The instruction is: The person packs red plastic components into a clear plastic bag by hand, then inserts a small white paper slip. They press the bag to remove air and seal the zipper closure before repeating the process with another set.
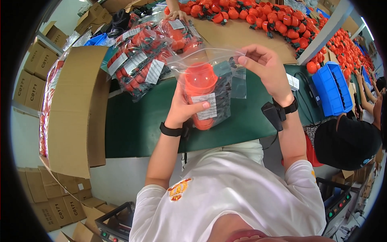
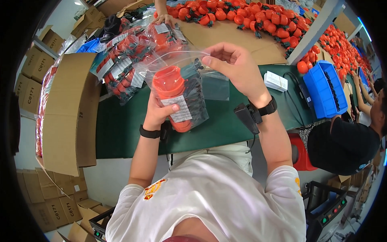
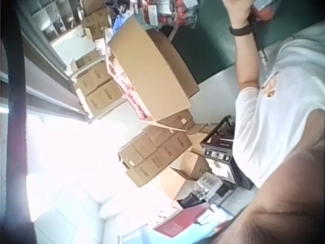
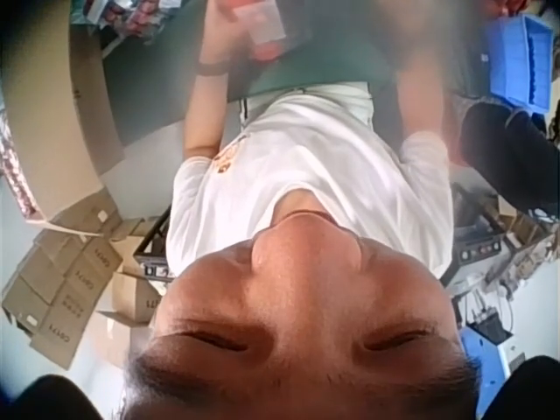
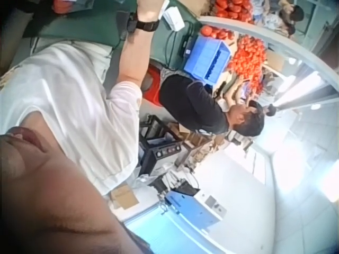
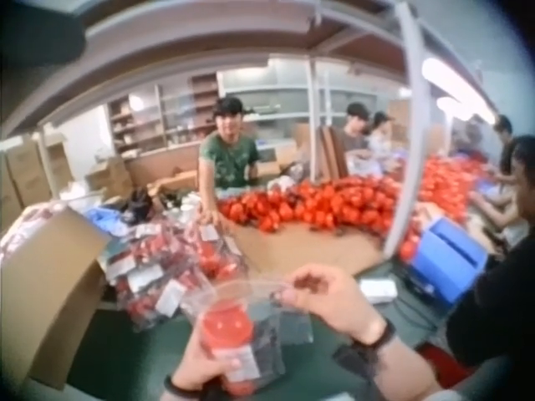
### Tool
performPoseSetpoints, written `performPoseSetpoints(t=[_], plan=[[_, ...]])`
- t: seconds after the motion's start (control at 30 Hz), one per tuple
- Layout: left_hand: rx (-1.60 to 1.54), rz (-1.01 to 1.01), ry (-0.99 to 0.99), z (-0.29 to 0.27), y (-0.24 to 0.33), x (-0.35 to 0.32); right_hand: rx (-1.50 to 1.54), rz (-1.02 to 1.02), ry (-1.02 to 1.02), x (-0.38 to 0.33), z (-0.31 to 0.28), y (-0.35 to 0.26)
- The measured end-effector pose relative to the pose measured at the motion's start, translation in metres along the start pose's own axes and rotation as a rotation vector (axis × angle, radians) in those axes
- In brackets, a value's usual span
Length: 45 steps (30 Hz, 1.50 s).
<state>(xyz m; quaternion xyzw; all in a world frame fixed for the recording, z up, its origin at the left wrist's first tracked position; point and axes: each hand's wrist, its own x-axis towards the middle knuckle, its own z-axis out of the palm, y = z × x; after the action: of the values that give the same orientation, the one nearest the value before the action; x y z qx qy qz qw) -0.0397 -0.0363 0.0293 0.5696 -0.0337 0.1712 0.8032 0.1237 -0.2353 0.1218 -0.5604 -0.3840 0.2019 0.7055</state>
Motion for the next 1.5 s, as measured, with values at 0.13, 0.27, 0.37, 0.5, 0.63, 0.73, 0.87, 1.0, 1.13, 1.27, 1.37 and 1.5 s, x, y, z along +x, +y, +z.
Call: performPoseSetpoints(t=[0.13,0.27,0.37,0.5,0.63,0.73,0.87,1.0,1.13,1.27,1.37,1.5], plan=[[0.065,0.035,-0.002,0.006,0.005,-0.001,-0.004,0.0,-0.028,-0.003,-0.002,-0.002],[0.081,0.009,-0.024,0.003,0.005,-0.007,-0.04,0.0,-0.044,-0.006,-0.003,-0.005],[0.066,-0.02,-0.03,0.004,0.004,-0.012,-0.139,-0.087,-0.037,-0.008,-0.005,-0.001],[0.06,-0.016,-0.02,0.009,0.006,-0.015,-0.076,-0.113,-0.051,-0.01,-0.006,0.002],[0.094,-0.005,-0.009,0.012,0.009,-0.015,-0.105,-0.074,-0.011,-0.013,0.0,-0.004],[0.144,0.004,-0.018,0.014,0.01,-0.017,-0.168,0.005,-0.053,-0.013,-0.003,-0.003],[0.218,0.025,-0.028,0.008,0.006,-0.019,-0.129,-0.058,-0.104,-0.015,0.0,-0.007],[0.17,0.011,-0.013,0.009,0.007,-0.02,-0.18,-0.16,-0.067,-0.017,0.008,-0.014],[0.184,0.049,-0.001,0.012,0.006,-0.021,-0.141,-0.139,-0.055,-0.022,0.014,-0.014],[0.187,0.057,-0.01,0.013,0.004,-0.021,-0.181,-0.033,-0.088,-0.021,0.012,-0.012],[0.248,0.09,-0.025,0.011,0.004,-0.021,-0.121,-0.126,-0.122,-0.022,0.011,-0.008],[0.239,0.08,-0.03,0.011,0.003,-0.021,-0.172,-0.199,-0.067,-0.023,0.016,-0.003]])
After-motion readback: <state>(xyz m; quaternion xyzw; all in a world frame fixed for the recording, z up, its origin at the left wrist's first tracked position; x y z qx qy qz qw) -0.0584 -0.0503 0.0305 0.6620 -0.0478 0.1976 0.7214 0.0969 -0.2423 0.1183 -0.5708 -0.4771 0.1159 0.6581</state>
